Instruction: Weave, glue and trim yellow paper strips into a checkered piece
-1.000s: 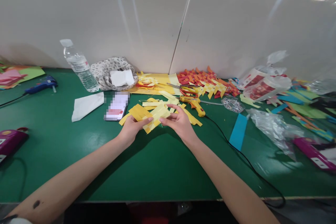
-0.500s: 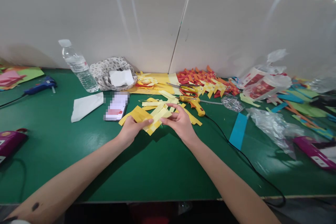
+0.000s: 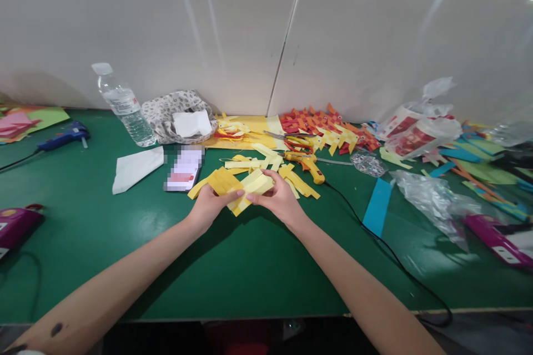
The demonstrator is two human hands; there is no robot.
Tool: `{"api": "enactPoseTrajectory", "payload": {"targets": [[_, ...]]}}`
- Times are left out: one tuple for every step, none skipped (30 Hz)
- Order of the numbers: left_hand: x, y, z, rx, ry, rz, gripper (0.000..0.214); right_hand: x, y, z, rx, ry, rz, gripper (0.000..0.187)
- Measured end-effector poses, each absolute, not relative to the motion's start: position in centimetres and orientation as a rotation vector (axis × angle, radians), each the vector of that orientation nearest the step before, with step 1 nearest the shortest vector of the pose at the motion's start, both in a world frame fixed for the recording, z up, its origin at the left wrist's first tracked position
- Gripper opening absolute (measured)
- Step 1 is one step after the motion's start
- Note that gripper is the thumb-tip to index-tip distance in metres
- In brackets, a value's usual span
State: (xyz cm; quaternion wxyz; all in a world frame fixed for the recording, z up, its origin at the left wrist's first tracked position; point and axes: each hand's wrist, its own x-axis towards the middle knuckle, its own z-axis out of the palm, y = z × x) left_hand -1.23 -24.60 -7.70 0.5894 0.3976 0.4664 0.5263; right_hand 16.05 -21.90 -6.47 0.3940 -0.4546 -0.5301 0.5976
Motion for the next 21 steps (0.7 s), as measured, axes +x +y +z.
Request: {"api": "enactPoseTrajectory", "payload": {"targets": [[-1.20,-24.67,-7.61,0.939,1.084,1.222,0.042,16.07,-21.87,-6.68,-1.169,-1.361,1.489,0.074],[-1.19,-24.72,-7.53,0.948,1.084,1.214,0.042,16.13,-21.84,-6.85,-1.181,-1.383,1.458,0.073],[-1.19,-24.77,-7.47,0.954,1.087,1.200,0.042,16.22,-21.80,-6.97,-1.187,-1.410,1.431,0.072],[-1.20,-24.79,-7.42,0.960,1.095,1.182,0.041,16.34,-21.77,-7.01,-1.183,-1.438,1.411,0.069],[-1.22,-24.81,-7.39,0.965,1.106,1.163,0.040,16.47,-21.73,-6.98,-1.169,-1.465,1.398,0.067],[-1.25,-24.80,-7.37,0.969,1.117,1.147,0.040,16.60,-21.71,-6.89,-1.153,-1.485,1.389,0.064],[-1.27,-24.79,-7.37,0.971,1.127,1.140,0.041,16.70,-21.70,-6.75,-1.138,-1.499,1.388,0.061],[-1.30,-24.78,-7.37,0.971,1.134,1.146,0.041,16.77,-21.70,-6.59,-1.126,-1.509,1.394,0.060],[-1.33,-24.77,-7.37,0.968,1.137,1.155,0.041,16.82,-21.71,-6.43,-1.121,-1.517,1.404,0.059],[-1.35,-24.76,-7.37,0.967,1.135,1.159,0.041,16.83,-21.72,-6.30,-1.122,-1.527,1.412,0.059],[-1.36,-24.77,-7.38,0.970,1.130,1.153,0.040,16.82,-21.74,-6.21,-1.130,-1.538,1.416,0.060],[-1.36,-24.78,-7.38,0.977,1.124,1.141,0.038,16.80,-21.75,-6.15,-1.138,-1.546,1.420,0.061],[-1.35,-24.81,-7.40,0.987,1.118,1.127,0.038,16.77,-21.76,-6.14,-1.141,-1.544,1.423,0.061],[-1.34,-24.85,-7.42,1.001,1.108,1.110,0.037,16.74,-21.77,-6.16,-1.140,-1.533,1.424,0.061],[-1.32,-24.88,-7.46,1.015,1.100,1.099,0.037,16.72,-21.77,-6.19,-1.134,-1.517,1.426,0.061],[-1.31,-24.92,-7.50,1.028,1.094,1.096,0.037,16.71,-21.77,-6.23,-1.124,-1.503,1.430,0.061],[-1.31,-24.94,-7.54,1.041,1.090,1.094,0.036,16.70,-21.77,-6.26,-1.115,-1.497,1.434,0.060],[-1.32,-24.95,-7.58,1.055,1.090,1.092,0.035,16.71,-21.78,-6.27,-1.108,-1.501,1.435,0.060],[-1.35,-24.93,-7.62,1.067,1.092,1.092,0.035,16.72,-21.78,-6.27,-1.108,-1.513,1.432,0.060],[-1.40,-24.90,-7.65,1.080,1.096,1.090,0.034,16.73,-21.78,-6.25,-1.111,-1.530,1.427,0.059],[-1.46,-24.85,-7.66,1.096,1.102,1.084,0.033,16.75,-21.79,-6.21,-1.116,-1.548,1.421,0.058]]}}
